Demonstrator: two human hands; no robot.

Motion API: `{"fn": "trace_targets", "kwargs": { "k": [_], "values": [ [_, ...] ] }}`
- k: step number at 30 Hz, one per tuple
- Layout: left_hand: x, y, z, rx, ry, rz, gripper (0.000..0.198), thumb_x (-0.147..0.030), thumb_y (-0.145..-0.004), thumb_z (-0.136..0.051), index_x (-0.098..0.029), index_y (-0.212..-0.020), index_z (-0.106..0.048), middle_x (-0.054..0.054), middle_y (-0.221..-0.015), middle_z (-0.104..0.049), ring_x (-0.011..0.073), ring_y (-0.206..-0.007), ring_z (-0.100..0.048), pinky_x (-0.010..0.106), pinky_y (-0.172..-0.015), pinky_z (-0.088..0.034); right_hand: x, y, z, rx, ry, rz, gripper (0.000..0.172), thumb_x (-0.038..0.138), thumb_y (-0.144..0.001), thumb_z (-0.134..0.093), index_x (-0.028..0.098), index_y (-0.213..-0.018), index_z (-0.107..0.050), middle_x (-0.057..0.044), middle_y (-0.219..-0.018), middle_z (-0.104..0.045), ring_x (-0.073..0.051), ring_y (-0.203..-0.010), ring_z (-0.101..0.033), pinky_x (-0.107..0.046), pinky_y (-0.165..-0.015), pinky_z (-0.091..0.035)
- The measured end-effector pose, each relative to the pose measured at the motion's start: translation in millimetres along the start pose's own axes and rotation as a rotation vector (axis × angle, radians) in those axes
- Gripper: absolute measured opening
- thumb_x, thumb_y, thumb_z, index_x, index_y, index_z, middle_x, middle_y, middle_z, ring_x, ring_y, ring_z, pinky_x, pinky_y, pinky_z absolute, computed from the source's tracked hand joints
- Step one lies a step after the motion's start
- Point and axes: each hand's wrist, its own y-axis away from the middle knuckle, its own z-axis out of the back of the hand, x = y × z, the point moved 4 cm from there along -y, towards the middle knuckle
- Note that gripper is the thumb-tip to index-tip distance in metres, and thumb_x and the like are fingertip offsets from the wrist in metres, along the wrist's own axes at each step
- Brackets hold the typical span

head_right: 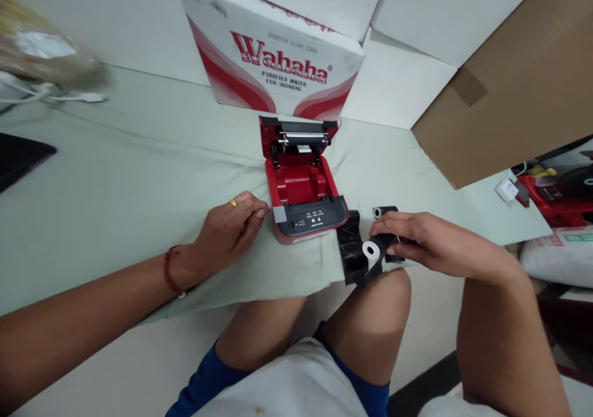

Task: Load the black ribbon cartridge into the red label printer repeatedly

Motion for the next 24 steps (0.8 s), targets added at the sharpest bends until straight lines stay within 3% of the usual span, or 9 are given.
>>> {"fn": "trace_targets", "kwargs": {
  "k": [3, 5, 8, 10, 17, 24],
  "values": [
    [-2, -1, 2.3, -0.068, 0.033, -0.016, 0.019, -0.008, -0.100, -0.040, -0.018, -0.103, -0.057, 0.005, -0.090, -0.062, 0.0170, -0.083, -0.059, 0.029, -0.073, -0.050, 33, -16, 18, 0.024, -0.108, 0.135, 0.039, 0.035, -0.102, -0.050, 0.036, -0.139, -0.063, -0.007, -0.132, -0.069, -0.025, -0.115, -0.068, -0.037, -0.097, -0.056],
    [-3, -1, 2.8, -0.095, 0.045, -0.050, 0.023, -0.004, -0.099, -0.039, -0.017, -0.106, -0.057, 0.006, -0.092, -0.059, 0.0173, -0.087, -0.058, 0.029, -0.076, -0.052, 52, -36, 24, -0.103, -0.068, 0.145, 0.040, 0.031, -0.102, -0.048, 0.032, -0.139, -0.060, -0.007, -0.134, -0.067, -0.024, -0.116, -0.067, -0.036, -0.098, -0.054],
    [-3, 0, 2.2, -0.104, 0.045, -0.051, 0.023, -0.004, -0.098, -0.039, -0.017, -0.105, -0.057, 0.006, -0.093, -0.056, 0.0173, -0.087, -0.058, 0.029, -0.075, -0.053, 76, -71, 19, -0.246, 0.029, 0.125, 0.039, 0.022, -0.100, -0.046, 0.024, -0.137, -0.059, -0.009, -0.135, -0.065, -0.024, -0.114, -0.066, -0.035, -0.096, -0.052],
    [-3, 1, 1.0, -0.082, 0.038, -0.039, 0.022, -0.005, -0.098, -0.039, -0.017, -0.102, -0.057, 0.006, -0.094, -0.057, 0.0177, -0.088, -0.059, 0.029, -0.076, -0.054, 85, -92, 12, -0.265, 0.107, 0.062, 0.038, 0.018, -0.097, -0.046, 0.019, -0.133, -0.061, -0.011, -0.133, -0.064, -0.024, -0.109, -0.066, -0.034, -0.090, -0.051],
    [-6, 2, -1.3, -0.028, -0.030, -0.060, 0.023, -0.007, -0.097, -0.040, -0.016, -0.095, -0.060, 0.005, -0.090, -0.058, 0.0175, -0.083, -0.059, 0.028, -0.073, -0.052, 89, -139, -3, -0.124, 0.381, -0.111, 0.035, 0.010, -0.088, -0.049, 0.017, -0.117, -0.067, -0.014, -0.118, -0.069, -0.024, -0.085, -0.066, -0.032, -0.069, -0.039],
    [-4, 4, -6.4, 0.047, -0.058, -0.017, 0.025, -0.008, -0.097, -0.038, -0.015, -0.089, -0.061, 0.006, -0.092, -0.057, 0.0162, -0.081, -0.057, 0.028, -0.071, -0.050, 80, -164, -9, -0.232, 0.307, -0.144, 0.042, 0.009, -0.086, -0.054, 0.015, -0.125, -0.068, -0.017, -0.113, -0.075, -0.030, -0.095, -0.070, -0.036, -0.076, -0.046]
  ]
}}
